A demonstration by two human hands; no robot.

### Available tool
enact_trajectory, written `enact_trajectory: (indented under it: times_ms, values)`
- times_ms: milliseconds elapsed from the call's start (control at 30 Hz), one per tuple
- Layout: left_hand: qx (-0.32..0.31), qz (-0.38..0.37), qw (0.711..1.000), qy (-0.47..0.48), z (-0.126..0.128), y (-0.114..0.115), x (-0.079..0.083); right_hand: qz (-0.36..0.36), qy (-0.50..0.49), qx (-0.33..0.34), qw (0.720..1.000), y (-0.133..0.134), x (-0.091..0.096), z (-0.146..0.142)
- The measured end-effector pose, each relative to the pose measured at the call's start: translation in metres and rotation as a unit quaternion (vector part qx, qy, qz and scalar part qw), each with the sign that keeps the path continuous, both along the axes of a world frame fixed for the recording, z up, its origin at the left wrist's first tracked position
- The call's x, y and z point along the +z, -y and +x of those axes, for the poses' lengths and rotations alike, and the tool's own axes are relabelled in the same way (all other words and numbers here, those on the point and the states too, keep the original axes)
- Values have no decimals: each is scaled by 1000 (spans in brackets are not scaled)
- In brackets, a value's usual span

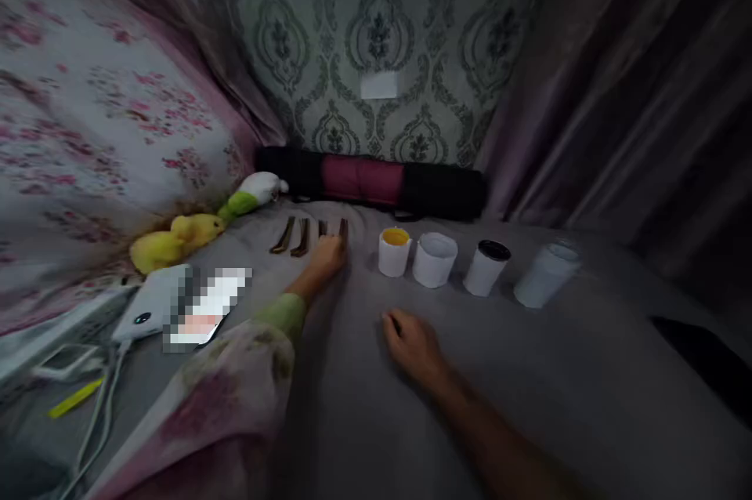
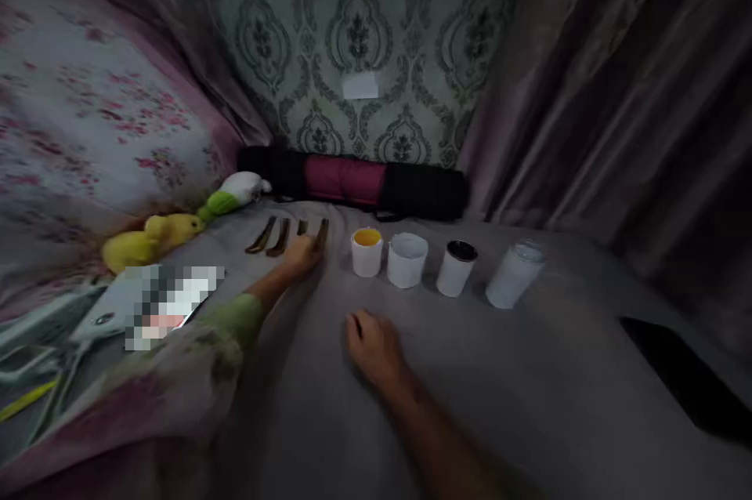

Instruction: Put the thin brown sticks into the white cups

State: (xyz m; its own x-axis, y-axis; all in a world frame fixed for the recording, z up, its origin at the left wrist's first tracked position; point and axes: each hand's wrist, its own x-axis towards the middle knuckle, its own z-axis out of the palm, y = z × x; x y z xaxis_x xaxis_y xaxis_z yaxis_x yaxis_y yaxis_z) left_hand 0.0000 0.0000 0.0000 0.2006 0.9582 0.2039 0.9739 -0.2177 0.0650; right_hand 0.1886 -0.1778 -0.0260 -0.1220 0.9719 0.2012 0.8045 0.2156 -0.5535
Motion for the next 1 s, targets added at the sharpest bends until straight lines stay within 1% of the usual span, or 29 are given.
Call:
enact_trajectory:
  times_ms: [267, 533, 833, 1000]
  values:
    - [20, -9, 1000, 10, 2, -2, -4, 18, 7, -8, 1000, 0, 2, -2]
    - [37, -7, 999, 28, 2, -4, -7, 18, 4, -5, 1000, 1, 4, -3]
    - [46, -19, 998, 43, 2, -5, -5, 11, 2, -7, 1000, 0, 2, -3]
    - [57, -24, 997, 50, 3, -4, -4, 18, 10, -3, 1000, -1, 1, -3]
